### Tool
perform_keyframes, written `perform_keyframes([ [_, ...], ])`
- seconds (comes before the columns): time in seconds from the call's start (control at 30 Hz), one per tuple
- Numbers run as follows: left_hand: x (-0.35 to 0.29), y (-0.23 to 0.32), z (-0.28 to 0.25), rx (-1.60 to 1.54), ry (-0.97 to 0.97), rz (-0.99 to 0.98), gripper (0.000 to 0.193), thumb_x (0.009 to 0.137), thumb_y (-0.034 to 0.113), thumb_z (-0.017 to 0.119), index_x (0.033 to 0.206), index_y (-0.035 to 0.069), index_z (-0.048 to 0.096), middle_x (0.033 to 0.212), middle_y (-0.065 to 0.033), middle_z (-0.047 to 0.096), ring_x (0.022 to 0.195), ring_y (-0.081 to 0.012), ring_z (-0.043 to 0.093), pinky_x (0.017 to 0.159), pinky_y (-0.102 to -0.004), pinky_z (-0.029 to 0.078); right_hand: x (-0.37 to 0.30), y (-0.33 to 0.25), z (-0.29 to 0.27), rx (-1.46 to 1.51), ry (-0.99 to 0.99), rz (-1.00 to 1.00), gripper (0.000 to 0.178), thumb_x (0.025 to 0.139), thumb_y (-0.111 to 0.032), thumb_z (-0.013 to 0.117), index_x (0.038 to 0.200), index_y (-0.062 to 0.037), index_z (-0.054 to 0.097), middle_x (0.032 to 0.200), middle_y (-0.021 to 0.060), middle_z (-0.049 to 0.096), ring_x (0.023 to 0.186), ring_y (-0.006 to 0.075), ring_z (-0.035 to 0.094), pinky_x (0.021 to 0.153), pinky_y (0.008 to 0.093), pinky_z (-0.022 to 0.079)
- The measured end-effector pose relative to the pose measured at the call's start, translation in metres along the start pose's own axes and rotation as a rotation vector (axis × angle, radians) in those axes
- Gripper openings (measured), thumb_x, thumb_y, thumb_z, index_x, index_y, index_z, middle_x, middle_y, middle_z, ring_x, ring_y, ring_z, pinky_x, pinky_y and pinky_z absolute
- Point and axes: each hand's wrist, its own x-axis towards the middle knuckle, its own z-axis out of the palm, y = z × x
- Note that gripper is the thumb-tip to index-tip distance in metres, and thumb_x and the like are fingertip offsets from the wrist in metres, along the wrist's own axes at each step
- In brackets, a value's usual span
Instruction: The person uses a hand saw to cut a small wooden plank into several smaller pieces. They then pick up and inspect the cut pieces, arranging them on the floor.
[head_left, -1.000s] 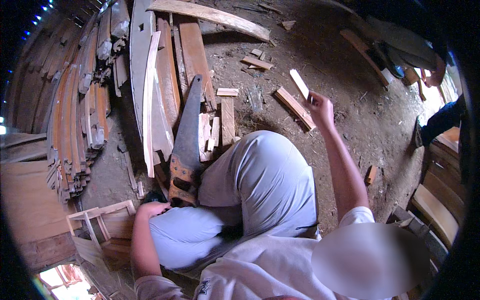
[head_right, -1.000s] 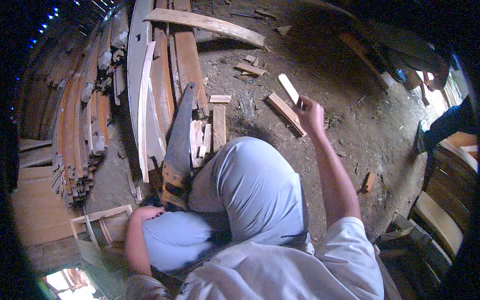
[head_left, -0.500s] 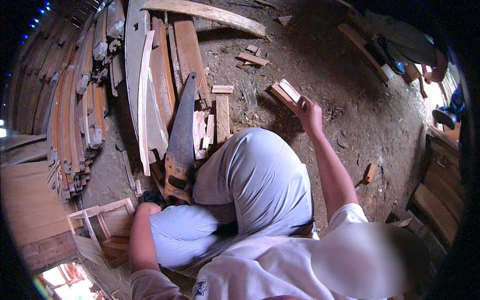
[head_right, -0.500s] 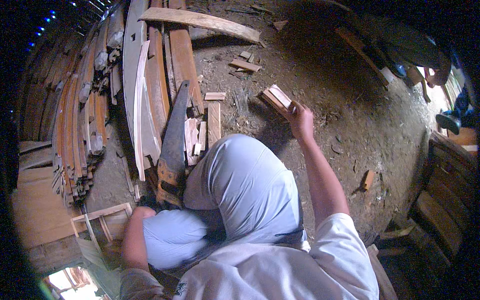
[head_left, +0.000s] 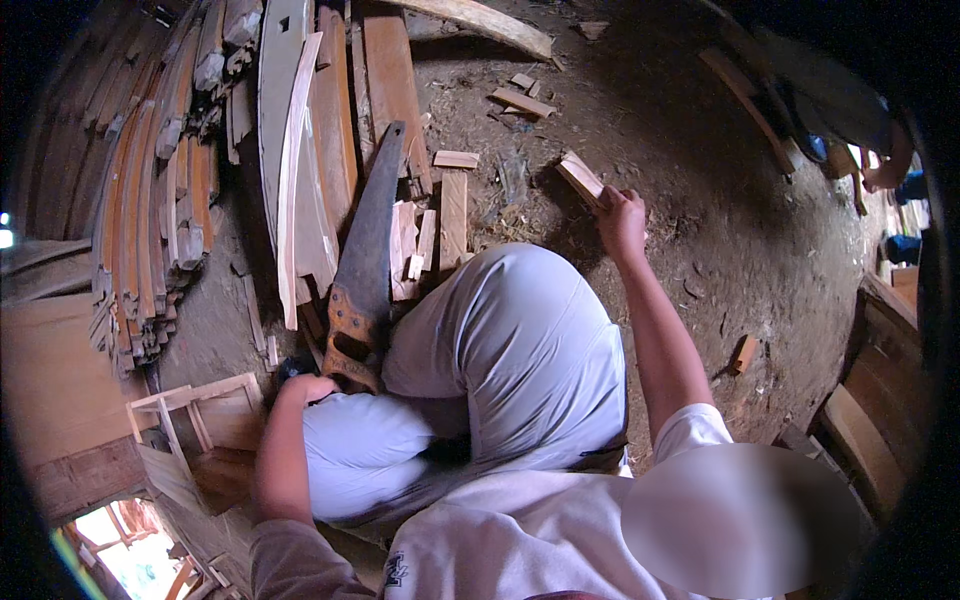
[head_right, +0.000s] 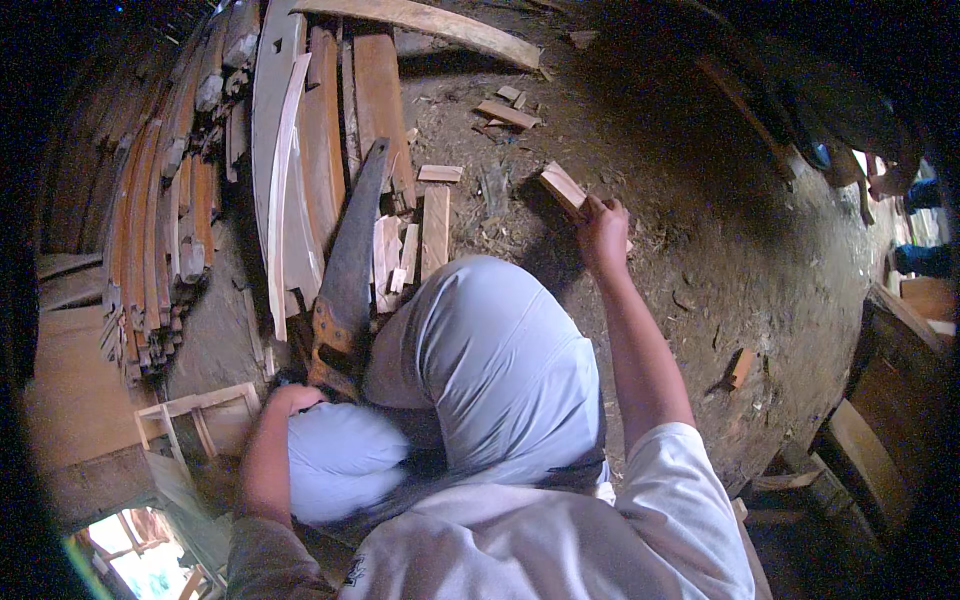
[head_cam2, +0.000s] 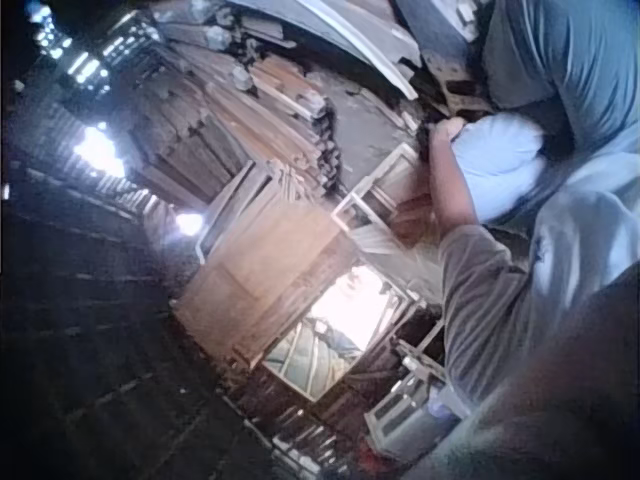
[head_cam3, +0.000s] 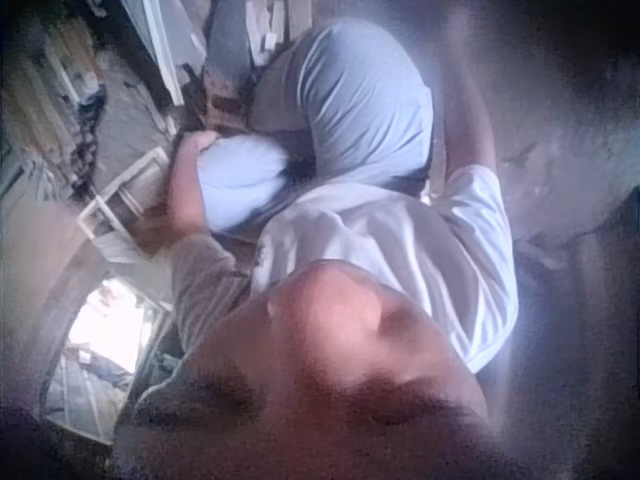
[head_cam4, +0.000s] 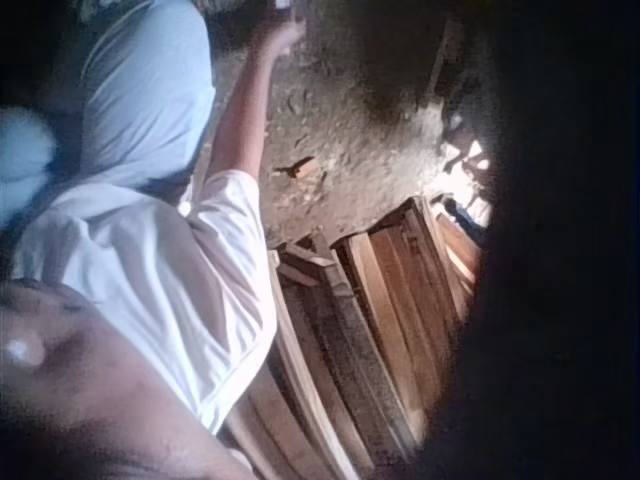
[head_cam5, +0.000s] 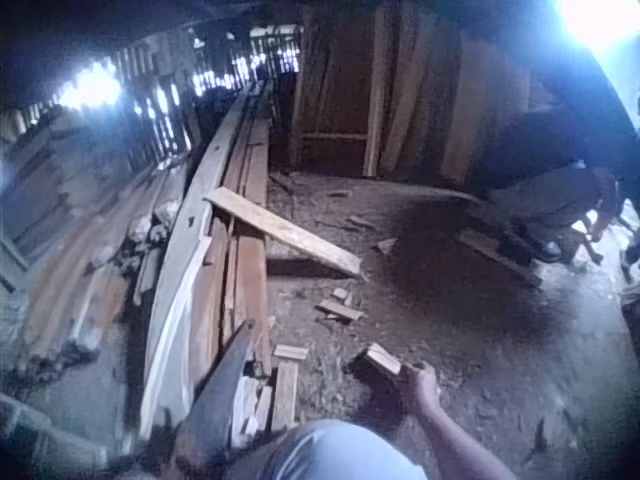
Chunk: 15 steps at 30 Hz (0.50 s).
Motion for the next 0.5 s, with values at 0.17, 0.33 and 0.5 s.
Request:
perform_keyframes([
  [0.17, 0.009, -0.009, 0.003, -0.056, 0.075, -0.080, 0.079, 0.066, 0.049, 0.080, 0.125, -0.002, 0.068, 0.127, -0.0203, 0.068, 0.111, -0.0318, 0.068, 0.096, -0.0408, 0.055, 0.017, -0.003, -0.017, 0.105, -0.204, 0.074, 0.040, 0.078, -0.019, 0.081, 0.116, -0.0081, 0.074, 0.102, 0.0202, 0.070, 0.093, 0.0356, 0.070, 0.084, 0.0427, 0.054],
  [0.33, 0.011, -0.002, 0.011, 0.000, 0.166, 0.020, 0.080, 0.067, 0.046, 0.080, 0.127, -0.005, 0.065, 0.129, -0.0245, 0.065, 0.114, -0.0321, 0.067, 0.095, -0.0402, 0.053, 0.026, 0.021, -0.011, 0.046, -0.256, 0.082, 0.043, 0.079, -0.023, 0.082, 0.119, -0.0087, 0.074, 0.096, 0.0197, 0.074, 0.085, 0.0232, 0.073, 0.076, 0.0384, 0.055],
  [0.5, -0.007, 0.004, -0.003, -0.036, 0.148, 0.039, 0.074, 0.070, 0.046, 0.080, 0.123, -0.004, 0.067, 0.120, -0.0238, 0.070, 0.104, -0.0342, 0.070, 0.088, -0.0423, 0.055, 0.025, 0.026, -0.012, 0.117, -0.225, 0.161, 0.048, 0.078, -0.026, 0.084, 0.123, -0.0119, 0.073, 0.096, 0.0156, 0.076, 0.083, 0.0227, 0.073, 0.078, 0.0365, 0.055],
])
